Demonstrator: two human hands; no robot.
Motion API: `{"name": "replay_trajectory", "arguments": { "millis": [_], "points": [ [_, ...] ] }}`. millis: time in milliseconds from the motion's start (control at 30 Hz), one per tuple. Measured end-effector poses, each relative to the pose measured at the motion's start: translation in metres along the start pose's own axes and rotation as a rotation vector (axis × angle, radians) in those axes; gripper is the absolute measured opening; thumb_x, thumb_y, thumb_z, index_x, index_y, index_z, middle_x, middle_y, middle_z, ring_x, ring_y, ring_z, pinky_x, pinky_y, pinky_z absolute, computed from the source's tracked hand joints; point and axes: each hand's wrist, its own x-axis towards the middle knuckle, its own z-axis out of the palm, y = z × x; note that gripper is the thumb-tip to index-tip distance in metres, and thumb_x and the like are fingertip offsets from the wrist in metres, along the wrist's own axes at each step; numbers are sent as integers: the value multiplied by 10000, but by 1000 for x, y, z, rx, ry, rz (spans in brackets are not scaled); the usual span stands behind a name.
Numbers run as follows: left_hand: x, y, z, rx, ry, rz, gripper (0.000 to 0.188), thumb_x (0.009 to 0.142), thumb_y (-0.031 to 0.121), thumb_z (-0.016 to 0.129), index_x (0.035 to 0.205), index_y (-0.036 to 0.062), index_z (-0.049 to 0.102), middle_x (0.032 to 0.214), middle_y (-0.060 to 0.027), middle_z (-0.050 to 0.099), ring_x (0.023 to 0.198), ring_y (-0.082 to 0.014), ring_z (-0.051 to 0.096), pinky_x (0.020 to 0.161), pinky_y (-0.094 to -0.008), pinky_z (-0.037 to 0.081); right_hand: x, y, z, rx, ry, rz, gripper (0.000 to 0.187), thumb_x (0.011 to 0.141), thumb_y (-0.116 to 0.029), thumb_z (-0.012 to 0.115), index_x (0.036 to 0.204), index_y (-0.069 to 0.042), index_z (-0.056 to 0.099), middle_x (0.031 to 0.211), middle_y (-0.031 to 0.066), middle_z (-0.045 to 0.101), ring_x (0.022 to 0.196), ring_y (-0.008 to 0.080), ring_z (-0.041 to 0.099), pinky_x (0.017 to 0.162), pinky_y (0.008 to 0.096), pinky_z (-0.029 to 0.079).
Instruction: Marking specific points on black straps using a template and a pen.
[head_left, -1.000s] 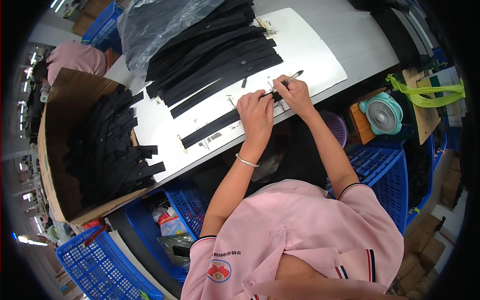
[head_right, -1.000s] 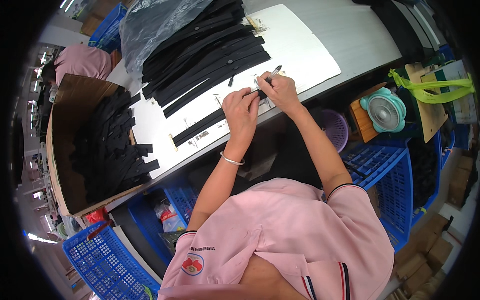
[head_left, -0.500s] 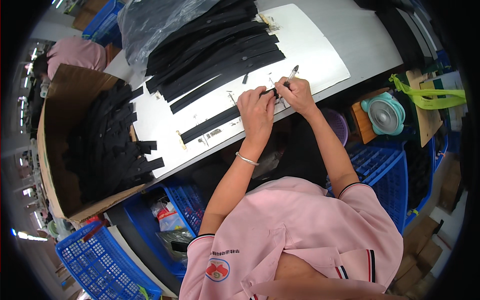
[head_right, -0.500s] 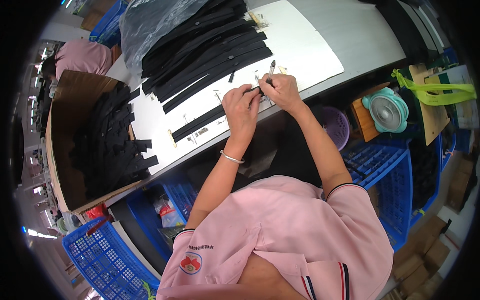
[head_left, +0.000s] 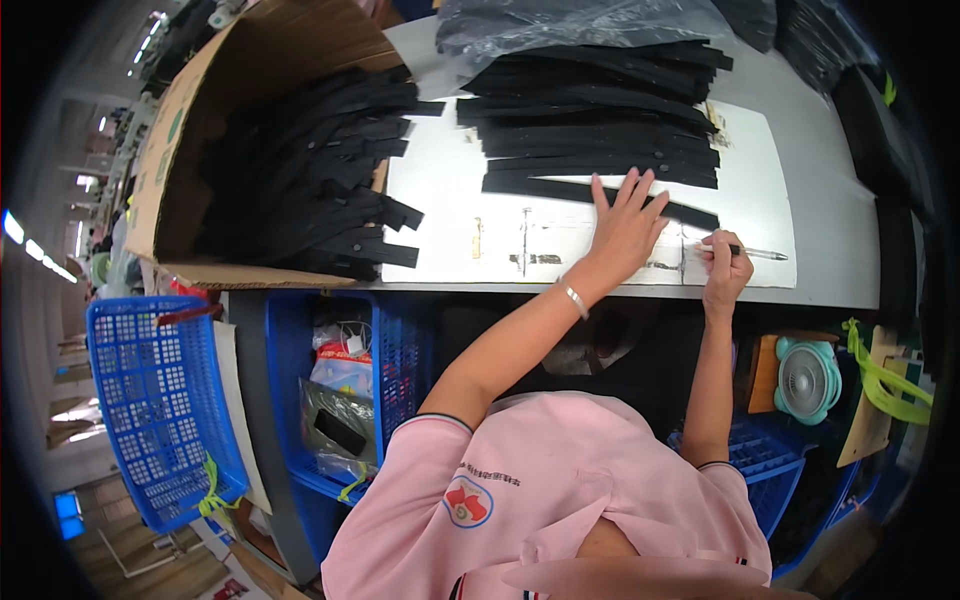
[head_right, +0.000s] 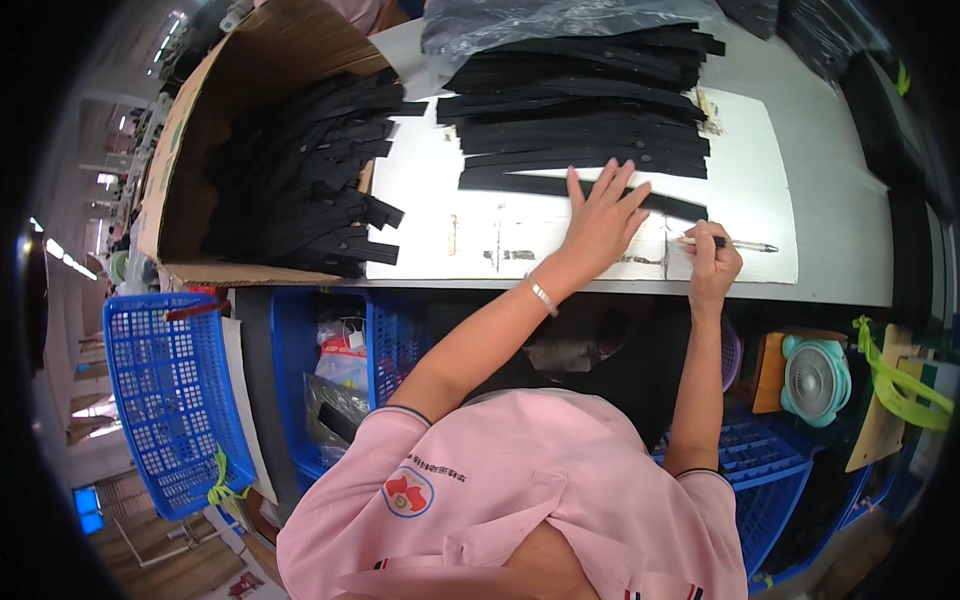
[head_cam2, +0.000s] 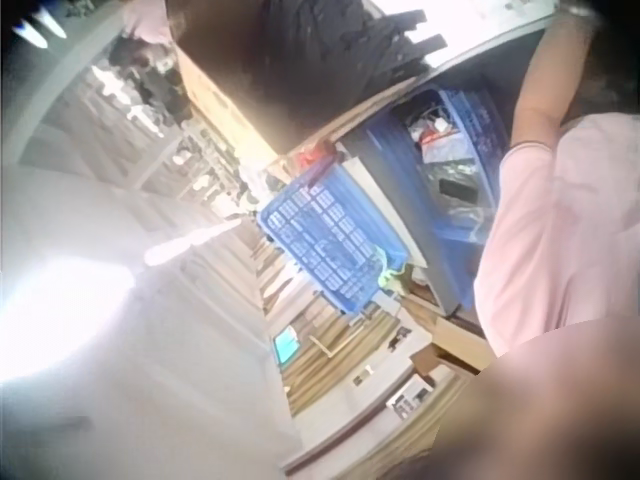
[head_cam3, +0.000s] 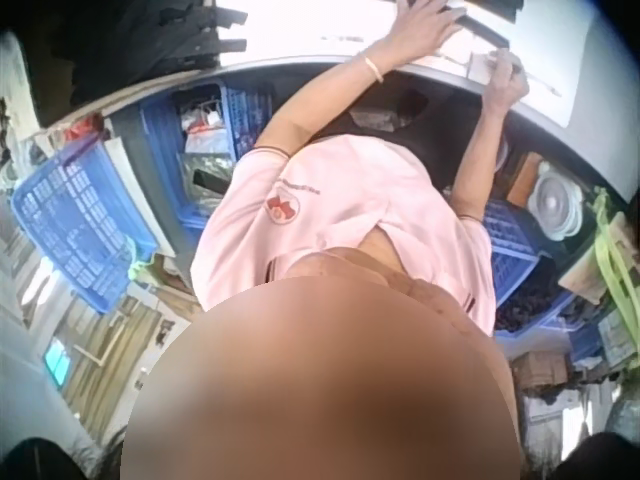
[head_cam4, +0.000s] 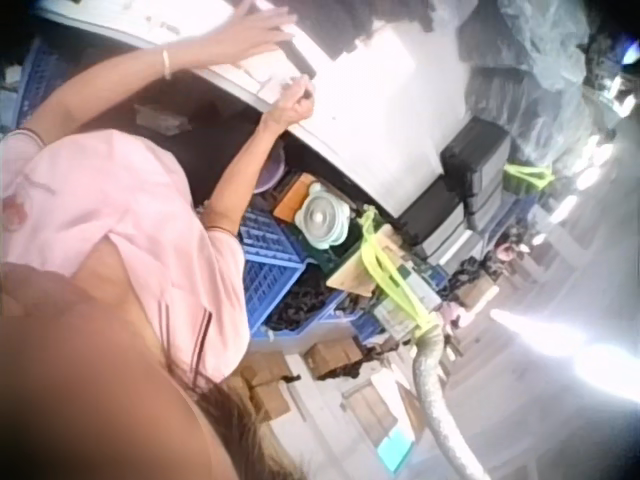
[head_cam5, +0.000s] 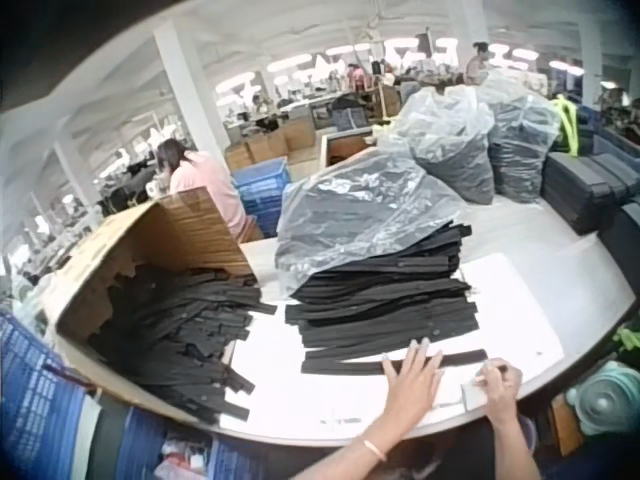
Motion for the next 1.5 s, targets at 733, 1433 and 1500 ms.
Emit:
{"name": "replay_trajectory", "arguments": {
  "millis": [733,1433,1500],
  "points": [
    [-119,-213,-227,419,1156,-1027,913,912,311,734,1573,-57,223,1651,-352,53,1555,-466,1,1259,-523,9,8,-13,12,-16,-7,6,274,1085,-233,540,1238,-62,690,724,-7,575,577,32,383,545,192,327],
    [-115,-239,-265,28,1355,-1282,1275,796,431,841,1559,-145,-2,1643,-351,82,1556,-398,128,1284,-389,119,9,-5,16,-153,-77,-11,269,1084,-202,537,1272,-50,654,830,5,596,643,41,425,603,199,367],
    [-109,-238,-272,-114,1479,-1267,1260,776,378,868,1554,-158,35,1607,-373,201,1504,-411,291,1260,-390,233,9,-2,12,-180,-84,-16,265,1087,-196,529,1268,-49,655,835,6,601,647,40,429,606,197,369]
  ]
}}
